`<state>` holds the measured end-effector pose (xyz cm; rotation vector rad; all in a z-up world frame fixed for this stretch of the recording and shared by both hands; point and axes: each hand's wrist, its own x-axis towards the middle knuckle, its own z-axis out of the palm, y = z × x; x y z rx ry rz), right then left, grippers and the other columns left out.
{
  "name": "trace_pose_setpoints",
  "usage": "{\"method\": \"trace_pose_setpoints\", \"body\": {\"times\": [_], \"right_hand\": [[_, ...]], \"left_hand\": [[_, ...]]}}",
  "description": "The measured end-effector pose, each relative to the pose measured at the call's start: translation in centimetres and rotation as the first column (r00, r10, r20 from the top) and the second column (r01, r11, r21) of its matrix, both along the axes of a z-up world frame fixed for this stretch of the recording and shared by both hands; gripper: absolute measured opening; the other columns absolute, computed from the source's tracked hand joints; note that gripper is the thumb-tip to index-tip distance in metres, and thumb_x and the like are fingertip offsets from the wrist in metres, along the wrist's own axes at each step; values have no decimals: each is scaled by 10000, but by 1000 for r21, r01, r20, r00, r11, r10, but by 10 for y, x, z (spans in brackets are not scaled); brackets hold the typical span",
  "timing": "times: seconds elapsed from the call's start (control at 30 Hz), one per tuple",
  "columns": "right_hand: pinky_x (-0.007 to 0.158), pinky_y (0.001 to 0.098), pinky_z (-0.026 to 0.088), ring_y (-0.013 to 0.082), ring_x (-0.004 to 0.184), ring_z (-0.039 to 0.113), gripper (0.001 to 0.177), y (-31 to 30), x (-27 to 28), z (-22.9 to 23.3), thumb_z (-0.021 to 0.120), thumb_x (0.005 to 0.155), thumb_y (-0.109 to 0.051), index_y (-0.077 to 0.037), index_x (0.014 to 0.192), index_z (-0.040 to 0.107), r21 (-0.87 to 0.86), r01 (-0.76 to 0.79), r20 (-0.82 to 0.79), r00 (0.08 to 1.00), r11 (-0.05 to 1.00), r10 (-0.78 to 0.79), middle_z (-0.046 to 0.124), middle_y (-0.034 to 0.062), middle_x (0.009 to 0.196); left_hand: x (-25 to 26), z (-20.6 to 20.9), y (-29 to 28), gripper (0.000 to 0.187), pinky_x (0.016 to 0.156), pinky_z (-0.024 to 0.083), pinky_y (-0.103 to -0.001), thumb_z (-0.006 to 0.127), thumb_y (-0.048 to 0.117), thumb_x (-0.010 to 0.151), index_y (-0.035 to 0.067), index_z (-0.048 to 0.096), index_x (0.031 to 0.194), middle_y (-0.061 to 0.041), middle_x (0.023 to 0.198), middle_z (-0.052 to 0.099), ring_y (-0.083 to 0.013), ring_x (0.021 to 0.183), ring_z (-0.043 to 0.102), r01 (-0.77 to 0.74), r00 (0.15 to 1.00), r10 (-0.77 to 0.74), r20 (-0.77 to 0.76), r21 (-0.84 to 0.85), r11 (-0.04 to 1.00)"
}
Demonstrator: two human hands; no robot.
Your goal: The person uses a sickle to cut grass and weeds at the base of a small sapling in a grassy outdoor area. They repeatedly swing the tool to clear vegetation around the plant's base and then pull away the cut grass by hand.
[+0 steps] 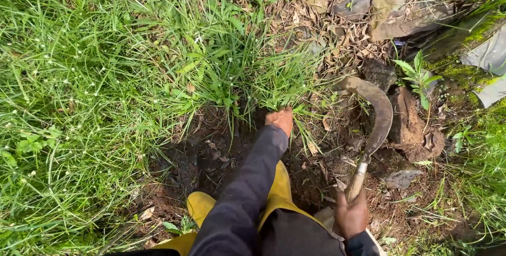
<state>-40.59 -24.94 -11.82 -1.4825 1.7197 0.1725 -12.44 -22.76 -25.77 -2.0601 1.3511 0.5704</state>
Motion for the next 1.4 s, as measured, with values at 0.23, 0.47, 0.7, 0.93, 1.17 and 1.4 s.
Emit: {"method": "trace_pose_setpoints", "body": {"times": [0.23,0.47,0.7,0.93,1.17,1.4], "right_hand": [[519,412,574,241,646,575,279,-5,4,-3,630,1012,-203,-58,1235,547,84,-130,-46,990,988,134,616,135,896],[426,367,461,205,560,468,104,-5,-8,8,603,1014,-112,-30,1058,557,179,-125,49,992,976,118,557,121,773],[587,414,613,223,655,582,257,-8,-4,-21,607,1042,-242,-88,1229,522,35,-177,-114,977,984,179,613,107,909],[531,441,565,271,654,565,393,-1,28,14,602,1006,-162,-50,1363,480,75,-53,-10,999,996,54,583,156,917],[470,406,535,227,581,534,204,-2,-6,-7,633,995,-173,-55,1129,533,156,-141,-38,988,978,148,567,107,785],[507,431,539,262,598,554,359,-8,7,-21,574,1037,-173,-22,1356,504,237,-116,22,993,965,114,577,138,812]], "left_hand": [[16,-17,-14,844,810,537,-347,651,257,981,160,163,1663,-64,1336,570,-187,1037,631,-571,713,528,-461,55,819],[17,-8,-17,803,636,514,-232,591,321,1029,241,125,1679,-99,1685,167,-110,964,538,-330,818,409,-404,252,910],[4,-40,-8,733,587,520,-286,571,363,1038,132,229,1643,-69,1245,644,-146,825,651,-645,701,569,-429,-40,764],[2,-39,2,748,640,556,-291,642,339,975,98,315,1603,-7,1229,581,-109,953,606,-593,748,517,-415,-69,802],[-34,-259,36,415,473,220,-324,441,-20,750,327,249,627,132,708,276,-106,582,359,-98,959,149,243,-208,973],[-30,-158,133,644,1221,282,-563,343,497,1081,368,67,1648,-32,1592,367,-331,1432,387,-925,273,661,-699,-3,379]]}}
